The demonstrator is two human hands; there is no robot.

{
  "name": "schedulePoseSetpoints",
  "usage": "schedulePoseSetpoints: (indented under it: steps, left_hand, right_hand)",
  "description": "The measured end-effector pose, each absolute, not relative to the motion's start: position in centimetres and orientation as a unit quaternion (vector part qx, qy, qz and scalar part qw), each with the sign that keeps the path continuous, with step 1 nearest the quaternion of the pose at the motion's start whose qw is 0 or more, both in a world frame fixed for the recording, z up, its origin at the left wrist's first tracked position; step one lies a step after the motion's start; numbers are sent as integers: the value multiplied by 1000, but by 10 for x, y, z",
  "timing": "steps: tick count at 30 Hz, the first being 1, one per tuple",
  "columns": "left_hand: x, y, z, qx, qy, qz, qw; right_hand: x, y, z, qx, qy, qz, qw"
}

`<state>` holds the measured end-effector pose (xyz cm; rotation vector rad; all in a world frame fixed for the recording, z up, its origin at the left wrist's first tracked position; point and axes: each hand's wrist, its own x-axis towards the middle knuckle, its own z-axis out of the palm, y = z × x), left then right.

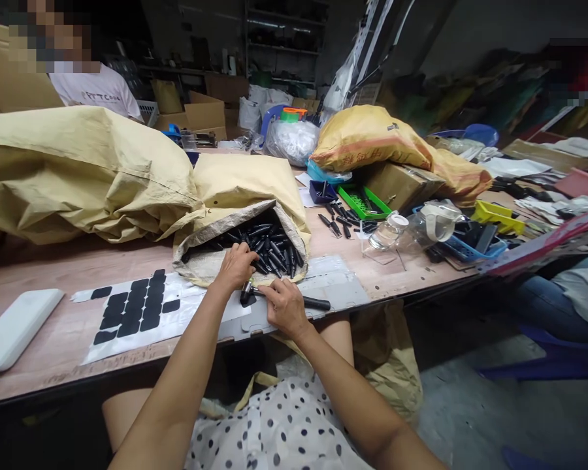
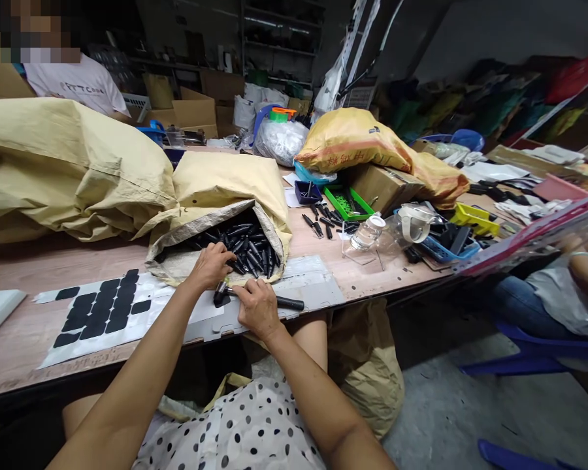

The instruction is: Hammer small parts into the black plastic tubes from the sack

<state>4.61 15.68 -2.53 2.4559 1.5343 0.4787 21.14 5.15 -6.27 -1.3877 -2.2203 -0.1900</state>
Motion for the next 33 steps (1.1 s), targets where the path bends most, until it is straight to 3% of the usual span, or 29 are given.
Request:
schedulePoseSetpoints:
  steps: [10, 19, 26, 33]
  left_hand:
    - [21, 137, -32, 807, 542, 198, 125]
    - [-37, 96, -46, 661, 589, 388, 256]
    - [-22, 78, -51, 733, 549, 317, 247]
    - [-6, 73, -56, 766, 557, 264, 186]
  right_hand:
    - [209, 50, -62, -515, -811, -73, 268]
    - [214, 51, -71, -511, -806, -77, 287]
    - [220, 54, -71, -546, -762, -97, 335]
    - [222, 43, -50, -549, -759, -8, 351]
